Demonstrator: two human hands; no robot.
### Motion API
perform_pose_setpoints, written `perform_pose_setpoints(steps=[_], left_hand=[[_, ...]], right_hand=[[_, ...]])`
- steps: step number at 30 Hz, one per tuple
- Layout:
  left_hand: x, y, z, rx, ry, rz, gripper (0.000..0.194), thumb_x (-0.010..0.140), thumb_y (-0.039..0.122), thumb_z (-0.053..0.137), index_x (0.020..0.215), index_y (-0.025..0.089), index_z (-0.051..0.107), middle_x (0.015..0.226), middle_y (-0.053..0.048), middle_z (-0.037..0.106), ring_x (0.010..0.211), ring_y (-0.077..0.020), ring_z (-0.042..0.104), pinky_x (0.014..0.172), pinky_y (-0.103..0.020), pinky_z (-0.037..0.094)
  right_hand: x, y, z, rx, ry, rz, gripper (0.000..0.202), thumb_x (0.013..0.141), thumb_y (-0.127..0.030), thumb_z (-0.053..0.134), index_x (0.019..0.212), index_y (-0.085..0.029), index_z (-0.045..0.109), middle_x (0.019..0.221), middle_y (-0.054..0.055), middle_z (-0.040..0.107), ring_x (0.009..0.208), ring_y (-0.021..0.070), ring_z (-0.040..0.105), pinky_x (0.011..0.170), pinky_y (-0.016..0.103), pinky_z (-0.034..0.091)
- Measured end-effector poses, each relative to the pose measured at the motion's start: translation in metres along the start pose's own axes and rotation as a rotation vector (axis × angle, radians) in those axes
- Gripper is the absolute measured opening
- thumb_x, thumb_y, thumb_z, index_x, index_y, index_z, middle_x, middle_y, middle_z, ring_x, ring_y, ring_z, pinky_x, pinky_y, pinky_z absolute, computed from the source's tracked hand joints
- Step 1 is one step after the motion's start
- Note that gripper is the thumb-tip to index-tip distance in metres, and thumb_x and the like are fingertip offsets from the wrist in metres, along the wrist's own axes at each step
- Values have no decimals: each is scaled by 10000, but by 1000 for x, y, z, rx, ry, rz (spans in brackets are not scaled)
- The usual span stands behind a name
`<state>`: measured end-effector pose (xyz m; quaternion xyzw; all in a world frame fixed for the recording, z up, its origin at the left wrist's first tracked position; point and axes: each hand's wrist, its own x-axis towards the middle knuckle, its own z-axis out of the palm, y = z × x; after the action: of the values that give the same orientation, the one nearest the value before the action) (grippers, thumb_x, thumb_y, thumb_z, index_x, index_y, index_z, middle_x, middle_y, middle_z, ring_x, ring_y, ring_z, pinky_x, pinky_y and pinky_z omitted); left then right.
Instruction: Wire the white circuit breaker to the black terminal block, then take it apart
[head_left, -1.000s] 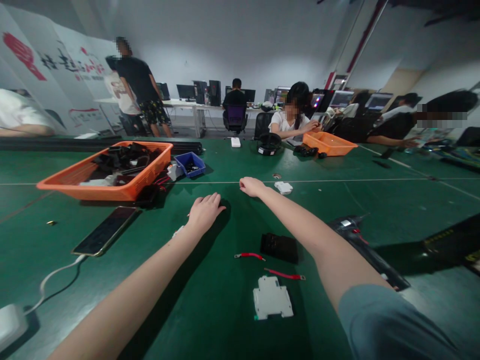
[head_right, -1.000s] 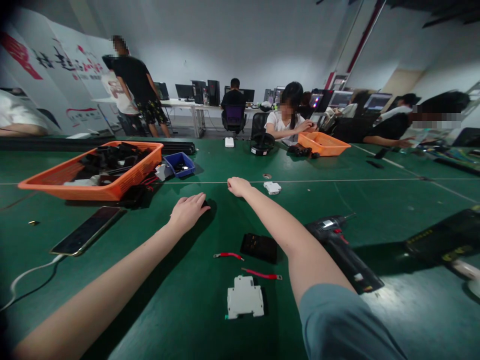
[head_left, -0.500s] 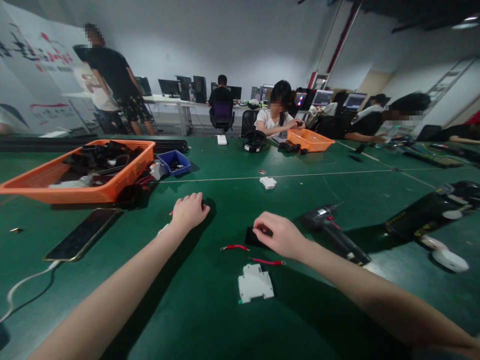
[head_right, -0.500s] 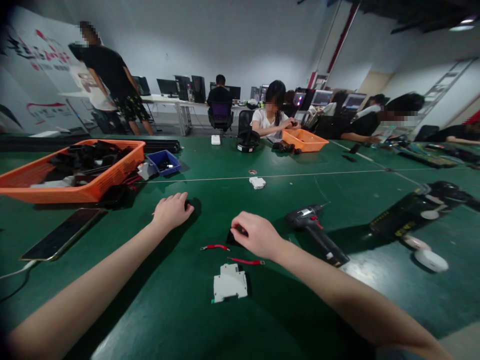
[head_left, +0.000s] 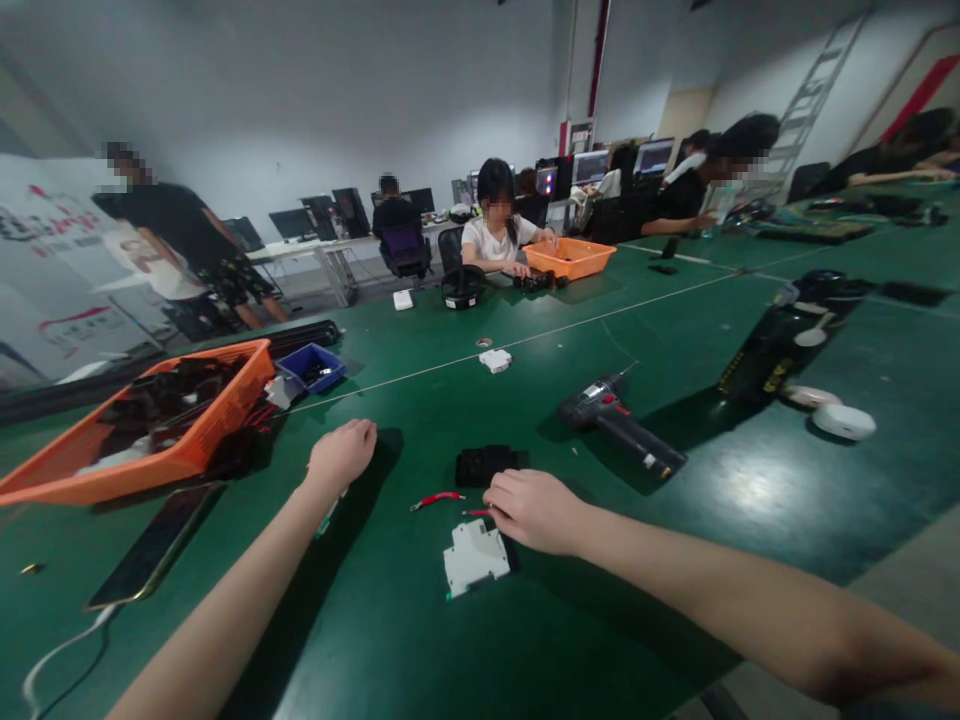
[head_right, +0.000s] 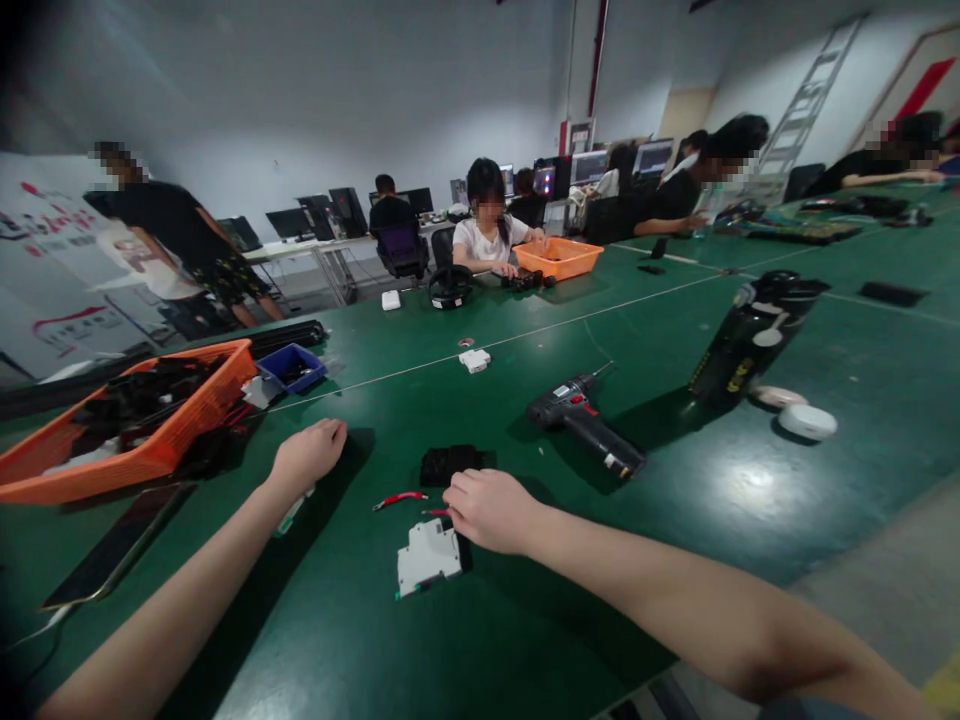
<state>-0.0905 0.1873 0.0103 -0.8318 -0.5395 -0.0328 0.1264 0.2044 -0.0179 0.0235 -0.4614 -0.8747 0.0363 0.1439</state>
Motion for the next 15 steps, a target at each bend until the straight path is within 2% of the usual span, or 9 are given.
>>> perform_pose_setpoints(steps=[5,10,15], left_hand=[[-11,3,-4,28,12,36,466,1011,374,224,1036,186,650,1058,-113,681,924,-268,678,774,-382,504],[-33,1,3,21,187,17,449,1003,379,283,1217,196,633,1196,-144,632,1092,-298,616,900,-439,488],[-38,-5,14,-232,257,5,467,1007,375,282,1169,169,668,1182,-117,672,1086,-268,631,981,-427,484]], right_hand=[[-5,3,-2,40,-7,49,216,951,-282,555,1053,-134,676,1016,96,647,883,193,624,715,296,504],[-6,4,-2,69,-8,64,233,954,-288,547,1080,-132,664,1028,101,633,885,199,620,730,310,506],[-4,4,-4,130,-27,87,212,958,-289,545,1053,-139,661,1028,87,626,839,173,608,661,271,492]])
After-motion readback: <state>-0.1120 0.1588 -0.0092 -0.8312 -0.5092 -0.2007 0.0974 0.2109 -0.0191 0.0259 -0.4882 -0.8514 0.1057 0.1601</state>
